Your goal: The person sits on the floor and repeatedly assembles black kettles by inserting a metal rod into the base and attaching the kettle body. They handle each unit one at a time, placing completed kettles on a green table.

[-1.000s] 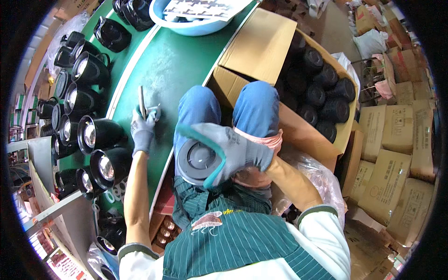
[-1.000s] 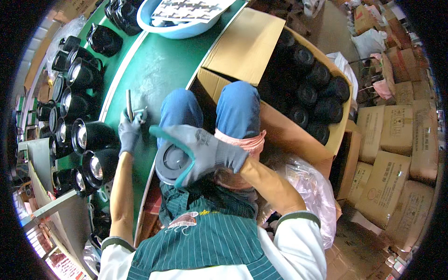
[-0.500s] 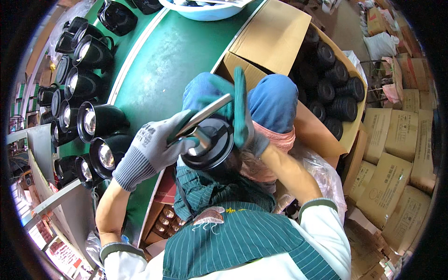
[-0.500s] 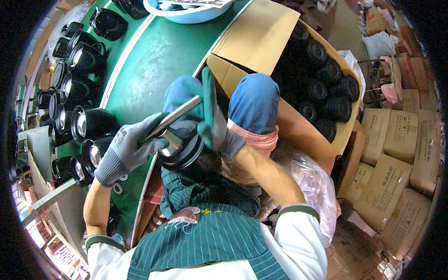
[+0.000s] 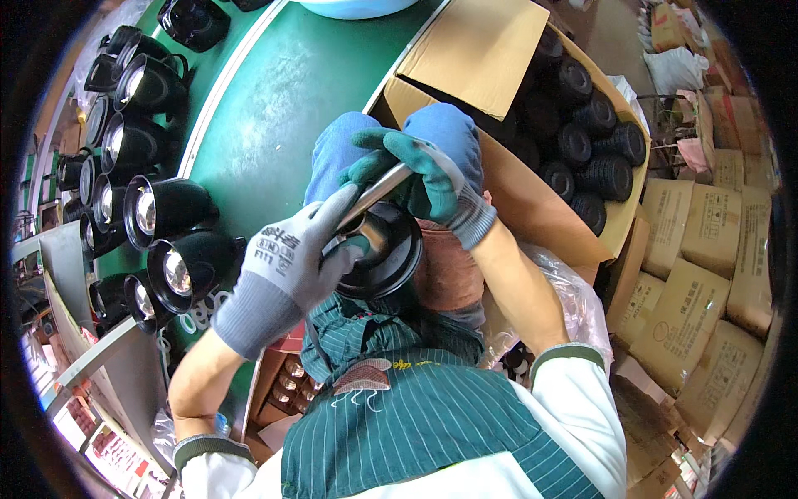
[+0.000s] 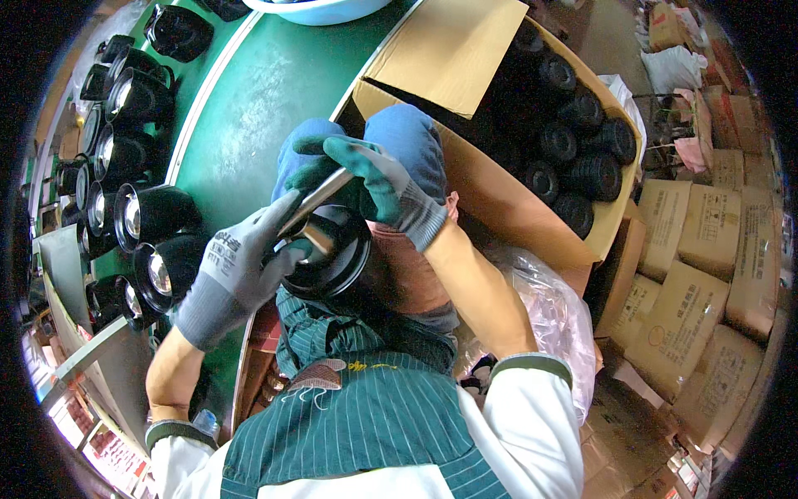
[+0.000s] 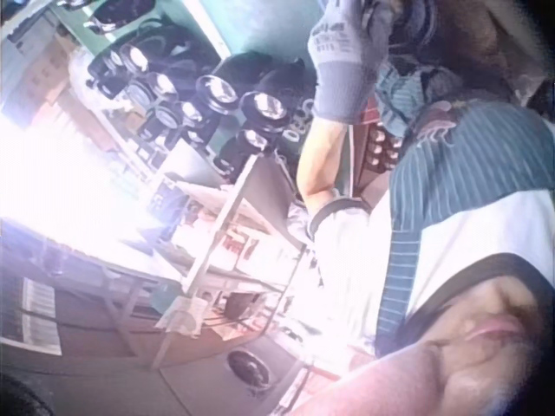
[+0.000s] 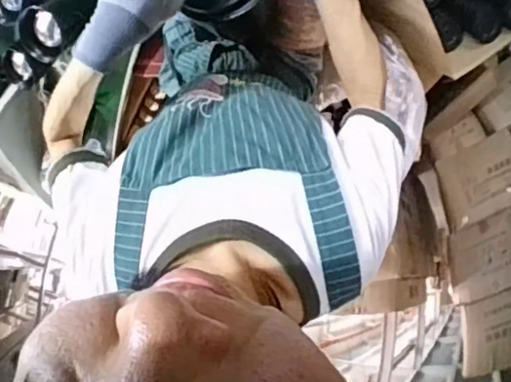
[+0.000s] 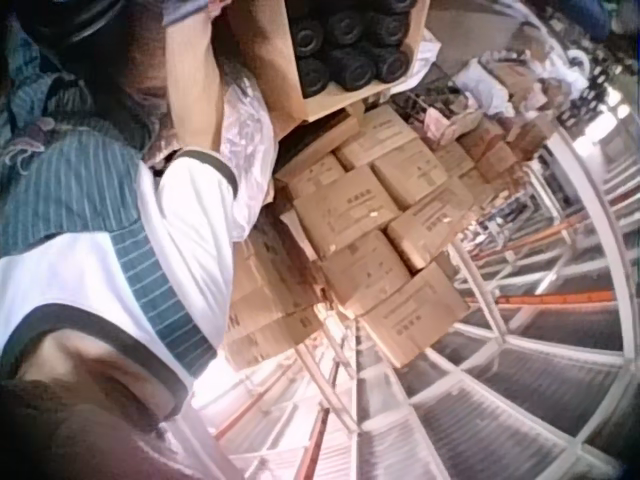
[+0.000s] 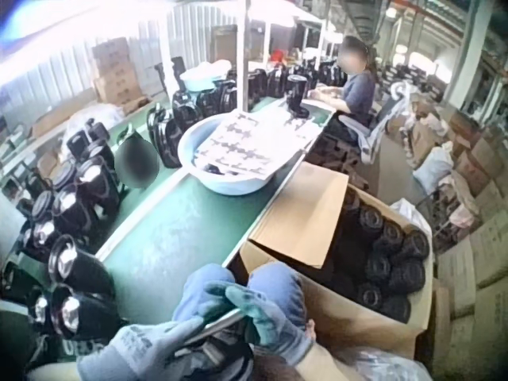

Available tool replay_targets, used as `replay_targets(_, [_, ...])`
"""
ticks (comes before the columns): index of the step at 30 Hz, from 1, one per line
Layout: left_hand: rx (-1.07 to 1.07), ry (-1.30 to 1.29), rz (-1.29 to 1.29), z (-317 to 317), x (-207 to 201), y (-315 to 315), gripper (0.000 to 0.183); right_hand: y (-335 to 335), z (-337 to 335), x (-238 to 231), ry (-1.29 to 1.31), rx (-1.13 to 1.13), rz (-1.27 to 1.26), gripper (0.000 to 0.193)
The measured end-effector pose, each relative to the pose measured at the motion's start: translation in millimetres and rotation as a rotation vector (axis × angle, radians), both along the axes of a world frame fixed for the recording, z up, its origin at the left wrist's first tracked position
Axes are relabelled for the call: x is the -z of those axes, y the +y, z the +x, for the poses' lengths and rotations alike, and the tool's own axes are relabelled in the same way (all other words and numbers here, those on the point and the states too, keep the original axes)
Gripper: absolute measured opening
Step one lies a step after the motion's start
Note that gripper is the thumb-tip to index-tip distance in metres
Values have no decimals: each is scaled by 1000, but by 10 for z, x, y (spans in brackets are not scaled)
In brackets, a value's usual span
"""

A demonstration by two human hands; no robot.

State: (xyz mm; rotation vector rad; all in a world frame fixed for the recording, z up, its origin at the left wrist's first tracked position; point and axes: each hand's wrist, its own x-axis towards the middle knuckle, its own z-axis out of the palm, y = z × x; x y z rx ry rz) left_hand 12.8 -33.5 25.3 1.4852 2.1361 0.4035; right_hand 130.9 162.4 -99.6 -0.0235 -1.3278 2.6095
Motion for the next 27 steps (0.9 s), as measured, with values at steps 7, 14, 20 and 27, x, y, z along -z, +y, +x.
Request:
replay_targets(7, [-108,-396,133,-186,264,-203,47,-200,393,-270,-12,-92,-60,41])
replay_targets(14, [-94,-547,221,-233,174,33,52,75,346,30,177,-121,132,60])
replay_targets(20, [104,-624,310,-484,645,513,43,-268,593,-770,410,-141,866,31])
replay_targets(27, [400,-926,438,0,1093,1423,46,-1019,265,-891,478,-263,1475,35])
